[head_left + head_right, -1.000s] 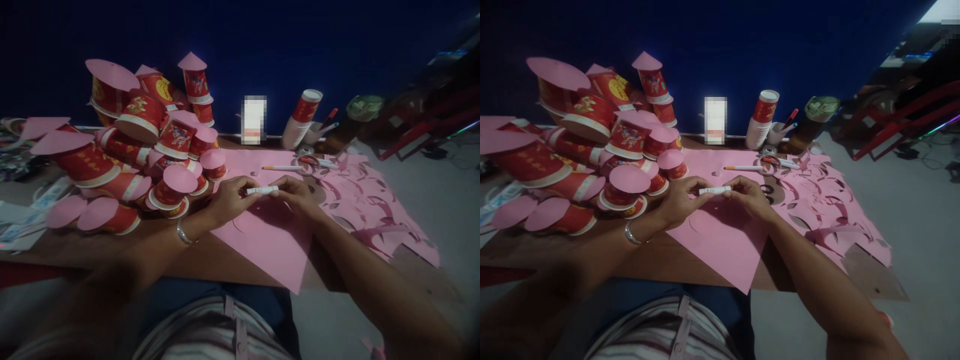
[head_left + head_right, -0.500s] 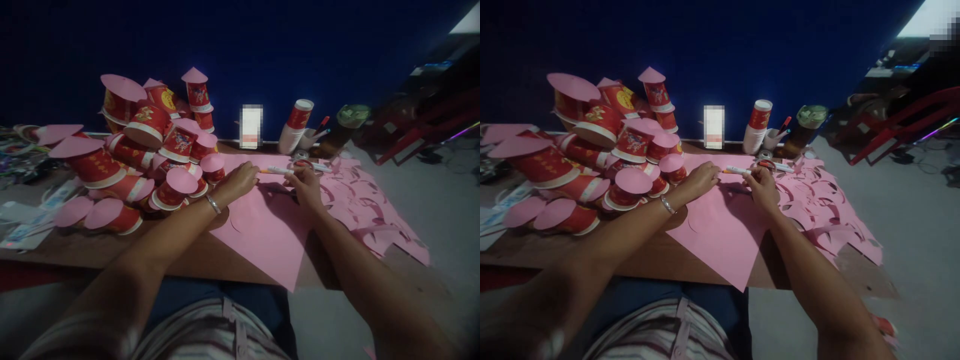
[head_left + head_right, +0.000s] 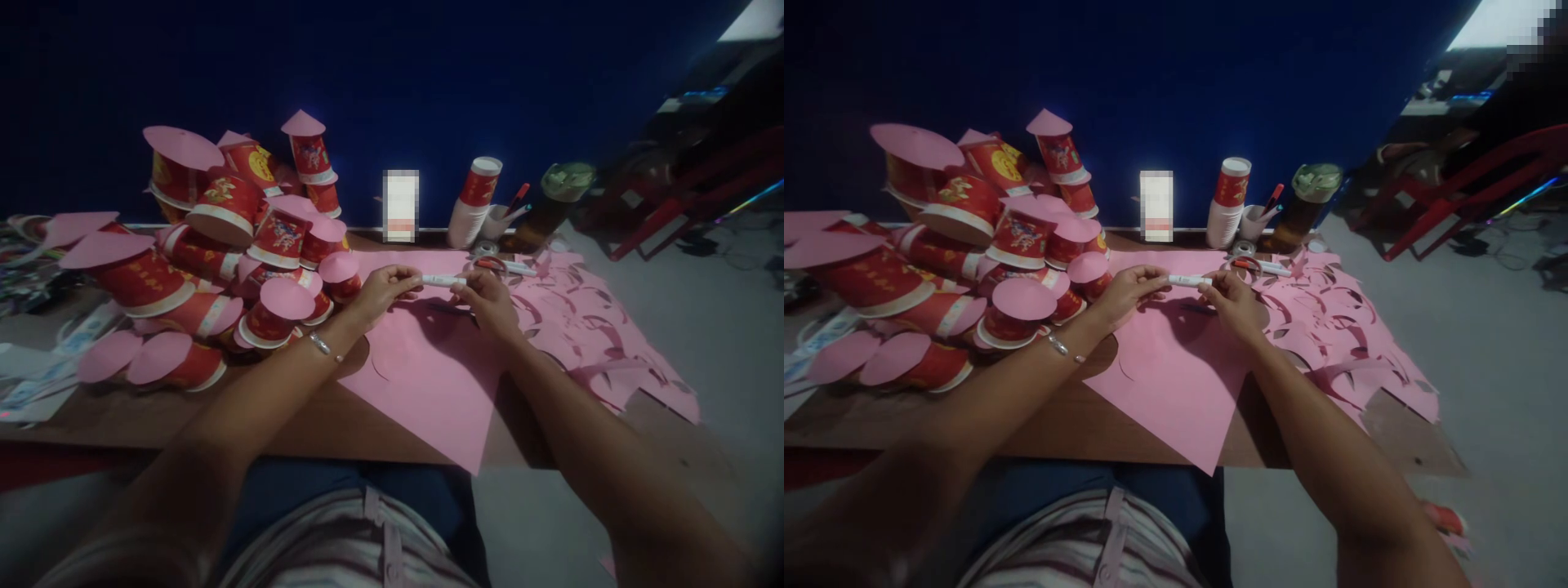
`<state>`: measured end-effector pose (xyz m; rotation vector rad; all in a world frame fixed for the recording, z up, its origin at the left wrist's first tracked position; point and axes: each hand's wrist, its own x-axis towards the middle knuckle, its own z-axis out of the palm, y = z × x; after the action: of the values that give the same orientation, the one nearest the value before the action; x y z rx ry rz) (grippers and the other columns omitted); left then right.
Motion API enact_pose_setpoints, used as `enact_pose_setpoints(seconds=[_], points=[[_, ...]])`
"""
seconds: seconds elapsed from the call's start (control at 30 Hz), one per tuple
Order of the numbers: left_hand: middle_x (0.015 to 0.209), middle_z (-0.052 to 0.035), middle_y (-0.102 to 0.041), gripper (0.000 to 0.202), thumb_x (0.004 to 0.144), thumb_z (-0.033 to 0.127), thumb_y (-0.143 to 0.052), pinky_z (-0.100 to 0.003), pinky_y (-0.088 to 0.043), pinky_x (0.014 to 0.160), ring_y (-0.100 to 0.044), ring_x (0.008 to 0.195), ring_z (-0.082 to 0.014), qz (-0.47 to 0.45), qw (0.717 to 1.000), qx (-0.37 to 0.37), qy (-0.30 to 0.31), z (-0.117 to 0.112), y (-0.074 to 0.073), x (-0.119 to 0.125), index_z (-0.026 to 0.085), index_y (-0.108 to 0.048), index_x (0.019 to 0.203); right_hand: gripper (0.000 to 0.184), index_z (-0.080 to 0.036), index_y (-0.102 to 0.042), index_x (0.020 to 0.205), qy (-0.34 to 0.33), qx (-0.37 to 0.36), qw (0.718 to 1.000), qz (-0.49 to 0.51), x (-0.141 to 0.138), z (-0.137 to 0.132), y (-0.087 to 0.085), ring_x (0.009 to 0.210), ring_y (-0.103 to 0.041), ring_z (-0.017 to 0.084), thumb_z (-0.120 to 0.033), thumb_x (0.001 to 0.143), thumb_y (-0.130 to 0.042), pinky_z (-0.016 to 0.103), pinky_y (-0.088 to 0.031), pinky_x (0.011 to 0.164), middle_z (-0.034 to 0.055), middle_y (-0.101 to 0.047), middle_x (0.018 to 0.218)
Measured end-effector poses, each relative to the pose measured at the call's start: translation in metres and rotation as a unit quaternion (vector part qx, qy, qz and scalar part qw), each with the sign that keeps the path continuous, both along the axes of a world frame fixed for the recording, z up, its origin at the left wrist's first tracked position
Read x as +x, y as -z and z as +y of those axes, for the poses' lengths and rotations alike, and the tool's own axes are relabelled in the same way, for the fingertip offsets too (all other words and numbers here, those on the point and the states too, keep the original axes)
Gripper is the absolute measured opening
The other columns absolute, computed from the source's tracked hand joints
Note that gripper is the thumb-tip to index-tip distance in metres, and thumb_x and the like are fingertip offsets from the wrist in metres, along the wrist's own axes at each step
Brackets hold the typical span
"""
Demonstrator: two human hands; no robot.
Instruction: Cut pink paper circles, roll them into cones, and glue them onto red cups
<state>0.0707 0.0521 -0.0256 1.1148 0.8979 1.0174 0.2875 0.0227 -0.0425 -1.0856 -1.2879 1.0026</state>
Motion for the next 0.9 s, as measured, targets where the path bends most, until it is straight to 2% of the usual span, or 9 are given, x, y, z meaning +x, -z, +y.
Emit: enact_pose_setpoints(seconds=[0.13, 0.33, 0.6, 0.67, 0.73, 0.8, 0.87, 0.9], points=[[0.089, -0.0042, -0.074, 0.015, 0.084, 0.019, -0.079, -0.025, -0.059, 0.076, -0.071, 0.080, -0.0106, 0.014, 1.000, 0.009, -0.003, -0.002, 0.000, -0.003, 0.013, -0.072, 0.096, 0.037, -0.022, -0.066, 0.090, 0.000, 0.001, 1.000, -0.007, 0.000, 0.000, 0.001, 0.064, -0.065, 0.015, -0.051, 0.074, -0.084, 0.030, -0.055, 0.064, -0.0025, -0.068, 0.069], [0.088, -0.0048, -0.075, 0.019, 0.083, 0.020, -0.080, -0.022, -0.055, 0.065, -0.071, 0.073, -0.0103, 0.057, 0.998, 0.018, -0.010, -0.007, -0.002, -0.009, 0.014, -0.074, 0.099, 0.036, -0.022, -0.068, 0.091, -0.014, -0.015, 1.000, -0.024, -0.001, -0.002, 0.001, 0.064, -0.065, 0.015, -0.048, 0.073, -0.086, 0.029, -0.053, 0.062, -0.0024, -0.069, 0.070], [0.082, -0.0036, -0.073, 0.018, 0.081, 0.021, -0.081, -0.025, -0.058, 0.071, -0.069, 0.074, -0.0111, 0.079, 0.995, 0.055, -0.007, -0.016, -0.001, -0.008, 0.013, -0.072, 0.095, 0.036, -0.023, -0.068, 0.088, -0.040, -0.038, 0.998, -0.019, -0.008, -0.007, -0.001, 0.065, -0.064, 0.017, -0.051, 0.073, -0.086, 0.031, -0.054, 0.064, -0.0007, -0.069, 0.070], [0.087, -0.0049, -0.073, 0.020, 0.083, 0.023, -0.079, -0.026, -0.059, 0.073, -0.069, 0.077, -0.0118, 0.097, 0.993, 0.063, 0.004, -0.015, 0.002, -0.008, 0.013, -0.072, 0.099, 0.036, -0.023, -0.068, 0.088, -0.044, -0.037, 0.998, -0.030, -0.009, -0.007, 0.000, 0.065, -0.064, 0.017, -0.051, 0.075, -0.084, 0.031, -0.053, 0.063, -0.0002, -0.069, 0.070], [0.098, -0.0076, -0.074, 0.031, 0.083, 0.024, -0.077, -0.029, -0.059, 0.077, -0.069, 0.083, -0.0137, 0.134, 0.988, 0.083, 0.005, -0.014, 0.006, -0.012, 0.014, -0.070, 0.111, 0.033, -0.022, -0.069, 0.090, -0.050, -0.033, 0.997, -0.048, -0.009, -0.007, 0.001, 0.065, -0.063, 0.017, -0.051, 0.078, -0.081, 0.031, -0.052, 0.063, 0.0001, -0.070, 0.070], [0.113, -0.0112, -0.071, 0.048, 0.082, 0.025, -0.078, -0.033, -0.059, 0.082, -0.069, 0.093, -0.0173, 0.215, 0.968, 0.128, -0.020, -0.018, 0.008, -0.019, 0.016, -0.063, 0.127, 0.030, -0.023, -0.070, 0.092, -0.039, -0.019, 0.996, -0.077, -0.008, -0.006, 0.002, 0.064, -0.062, 0.018, -0.050, 0.082, -0.077, 0.031, -0.051, 0.061, 0.0004, -0.069, 0.071], [0.127, -0.0141, -0.066, 0.058, 0.080, 0.029, -0.080, -0.037, -0.058, 0.088, -0.067, 0.102, -0.0213, 0.339, 0.920, 0.191, -0.047, -0.027, 0.005, -0.031, 0.017, -0.059, 0.133, 0.026, -0.023, -0.070, 0.094, 0.007, 0.009, 0.992, -0.128, -0.005, -0.004, 0.004, 0.066, -0.062, 0.019, -0.046, 0.084, -0.074, 0.033, -0.050, 0.062, 0.0008, -0.069, 0.073], [0.132, -0.0143, -0.062, 0.053, 0.080, 0.030, -0.078, -0.039, -0.057, 0.090, -0.066, 0.104, -0.0223, 0.391, 0.893, 0.221, -0.037, -0.033, 0.002, -0.037, 0.018, -0.061, 0.129, 0.023, -0.023, -0.070, 0.095, 0.036, 0.026, 0.986, -0.159, -0.004, -0.003, 0.005, 0.068, -0.062, 0.020, -0.044, 0.084, -0.073, 0.034, -0.050, 0.063, 0.0013, -0.070, 0.075]])
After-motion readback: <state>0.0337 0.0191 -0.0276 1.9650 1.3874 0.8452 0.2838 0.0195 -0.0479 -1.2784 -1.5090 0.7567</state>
